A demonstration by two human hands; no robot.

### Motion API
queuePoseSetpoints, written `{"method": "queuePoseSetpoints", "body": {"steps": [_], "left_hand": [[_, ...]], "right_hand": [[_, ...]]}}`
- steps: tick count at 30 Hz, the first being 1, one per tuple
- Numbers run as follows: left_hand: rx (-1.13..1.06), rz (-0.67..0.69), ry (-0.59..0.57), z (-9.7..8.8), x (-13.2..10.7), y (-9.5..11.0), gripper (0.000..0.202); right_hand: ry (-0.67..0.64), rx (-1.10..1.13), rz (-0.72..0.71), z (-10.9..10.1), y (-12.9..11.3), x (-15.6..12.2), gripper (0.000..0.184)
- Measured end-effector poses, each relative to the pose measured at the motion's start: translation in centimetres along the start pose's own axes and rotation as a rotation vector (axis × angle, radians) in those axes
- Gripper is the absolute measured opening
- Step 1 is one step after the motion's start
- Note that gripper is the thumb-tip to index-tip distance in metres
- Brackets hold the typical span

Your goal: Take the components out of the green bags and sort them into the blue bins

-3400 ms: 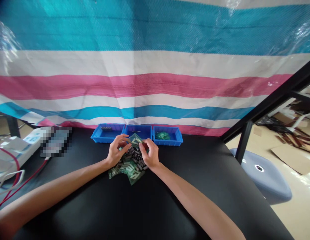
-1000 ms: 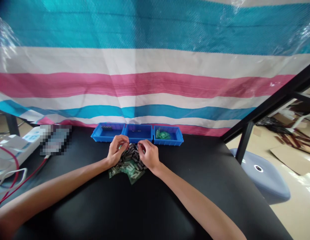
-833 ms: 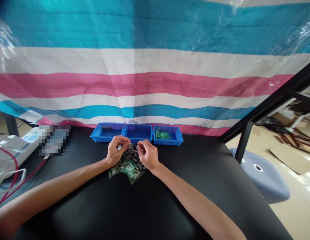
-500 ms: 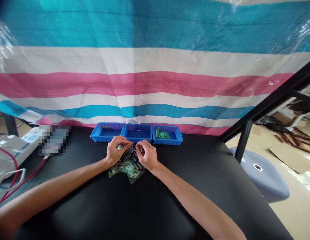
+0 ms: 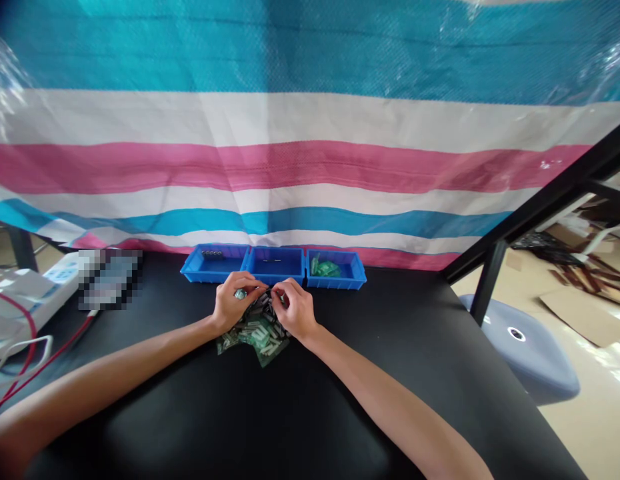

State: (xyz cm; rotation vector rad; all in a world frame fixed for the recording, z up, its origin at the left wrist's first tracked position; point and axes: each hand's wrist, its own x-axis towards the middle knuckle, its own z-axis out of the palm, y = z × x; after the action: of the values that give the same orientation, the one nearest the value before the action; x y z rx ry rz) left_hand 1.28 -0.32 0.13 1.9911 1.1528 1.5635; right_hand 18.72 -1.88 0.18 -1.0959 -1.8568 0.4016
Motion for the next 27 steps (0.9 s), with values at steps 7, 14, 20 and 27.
{"method": "queuePoseSetpoints", "body": {"steps": [7, 14, 20, 27], "left_hand": [[-0.174, -0.097, 0.045, -0.13, -0.11, 0.19, 0.019], [-0.172, -0.108, 0.036, -0.08, -0.21, -0.33, 0.015], [-0.152, -0.105, 0.020, -0.24, -0.24, -0.26, 0.014], [-0.203, -0.104, 0.013, -0.34, -0.26, -0.24, 0.012]], "right_hand": [[-0.092, -0.140, -0.035, 0.12, 0.02, 0.02, 0.008], [-0.226, -0.391, -0.021, 0.37, -0.06, 0.09, 0.005], [-0.267, -0.462, -0.015, 0.50, -0.24, 0.12, 0.010], [-0.254, -0.444, -0.011, 0.70, -0.19, 0.04, 0.007]]}}
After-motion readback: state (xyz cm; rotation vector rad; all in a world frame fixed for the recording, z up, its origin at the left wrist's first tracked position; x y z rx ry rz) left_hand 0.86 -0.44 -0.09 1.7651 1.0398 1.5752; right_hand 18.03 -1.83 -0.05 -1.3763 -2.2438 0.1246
